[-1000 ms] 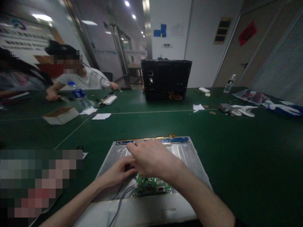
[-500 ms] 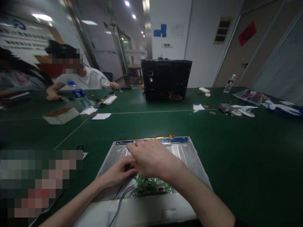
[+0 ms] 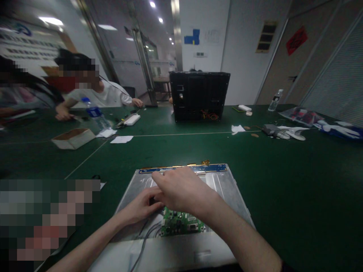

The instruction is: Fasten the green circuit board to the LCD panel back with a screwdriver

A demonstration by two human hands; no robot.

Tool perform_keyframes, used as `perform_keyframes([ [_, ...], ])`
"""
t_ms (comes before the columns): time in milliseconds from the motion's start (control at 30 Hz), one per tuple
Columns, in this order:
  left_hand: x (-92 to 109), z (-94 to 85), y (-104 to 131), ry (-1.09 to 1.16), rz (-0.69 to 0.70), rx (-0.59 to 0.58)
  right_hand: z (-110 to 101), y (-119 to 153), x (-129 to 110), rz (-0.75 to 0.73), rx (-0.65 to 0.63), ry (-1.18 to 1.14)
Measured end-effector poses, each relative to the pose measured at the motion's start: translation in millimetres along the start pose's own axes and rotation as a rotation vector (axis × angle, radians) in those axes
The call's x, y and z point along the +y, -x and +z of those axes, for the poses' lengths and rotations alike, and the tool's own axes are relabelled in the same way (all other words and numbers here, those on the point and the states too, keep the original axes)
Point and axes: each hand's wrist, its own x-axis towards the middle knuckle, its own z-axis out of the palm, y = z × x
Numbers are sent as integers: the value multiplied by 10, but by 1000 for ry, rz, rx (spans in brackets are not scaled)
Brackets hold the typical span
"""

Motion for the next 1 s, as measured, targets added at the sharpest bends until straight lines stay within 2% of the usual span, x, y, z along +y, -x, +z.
perform_keyframes([
  [200, -28, 8, 1, -3, -16, -27, -43, 30, -31, -46, -13, -22],
  [467, 10, 3, -3, 0, -18, -16, 3, -5, -10, 9, 1, 13],
  [733, 9, -8, -8, -10, -15, -17, -63, 30, -25, -41, -38, -14],
  [1000, 16, -2, -2, 4, 12, -2, 0, 8, -7, -1, -4, 2],
])
